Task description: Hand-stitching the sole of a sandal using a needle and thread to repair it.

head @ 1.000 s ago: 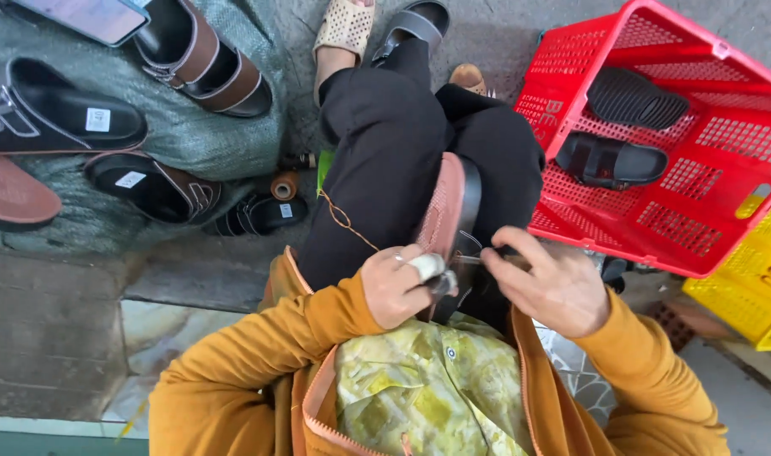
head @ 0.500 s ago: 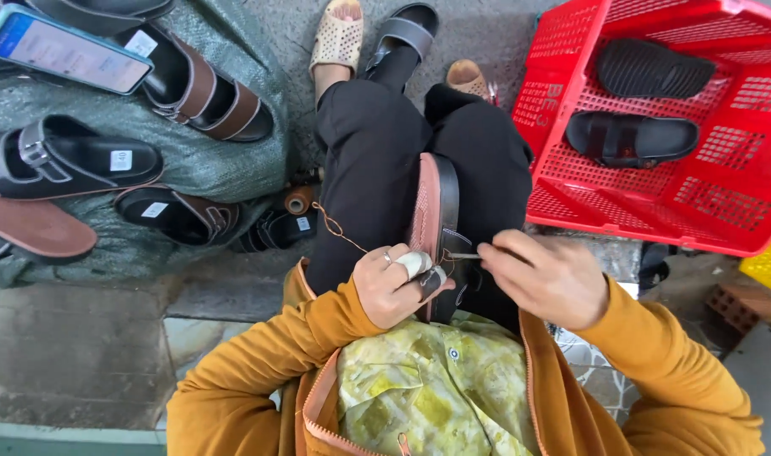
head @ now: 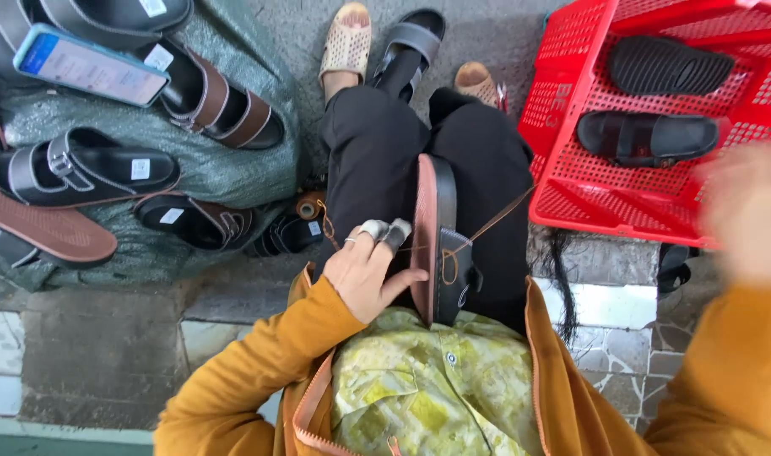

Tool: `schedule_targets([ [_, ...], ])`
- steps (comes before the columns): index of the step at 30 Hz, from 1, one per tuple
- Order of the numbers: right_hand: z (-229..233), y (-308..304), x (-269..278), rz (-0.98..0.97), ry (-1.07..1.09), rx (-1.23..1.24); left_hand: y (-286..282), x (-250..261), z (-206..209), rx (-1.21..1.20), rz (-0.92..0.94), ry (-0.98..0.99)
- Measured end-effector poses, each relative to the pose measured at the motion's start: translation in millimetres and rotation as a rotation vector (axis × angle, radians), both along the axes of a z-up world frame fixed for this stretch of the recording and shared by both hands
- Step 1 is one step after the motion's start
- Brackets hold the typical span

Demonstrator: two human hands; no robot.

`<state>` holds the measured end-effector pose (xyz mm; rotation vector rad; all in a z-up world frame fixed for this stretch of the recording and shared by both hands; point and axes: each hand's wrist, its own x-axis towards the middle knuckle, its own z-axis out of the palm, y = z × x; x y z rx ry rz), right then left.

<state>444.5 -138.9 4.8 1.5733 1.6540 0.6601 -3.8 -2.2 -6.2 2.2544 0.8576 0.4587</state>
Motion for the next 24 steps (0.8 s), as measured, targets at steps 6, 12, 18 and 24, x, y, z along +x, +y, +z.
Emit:
schedule_targets([
  [6,21.3,63.1,-164.8,-0.405,2.000,-0.316,11.1,9.6,3.5,-0.700,-0.055,-0.245],
  [12,34.0,73.6,-188.2,-0.188,2.065,-0.220,71.4,40.5,34.0,-1.075,0.112,-0.574],
  [18,6.8,86.5,-196.6,-0.099,2.069,-0.101,126.6,71.1,-35.6,-1.351,0.366,-0.827],
  [24,18.2,73.3,-193.6,0.231,1.485,-0.052,118.9,16.4,-10.5,-0.006,0.101,-0.182],
])
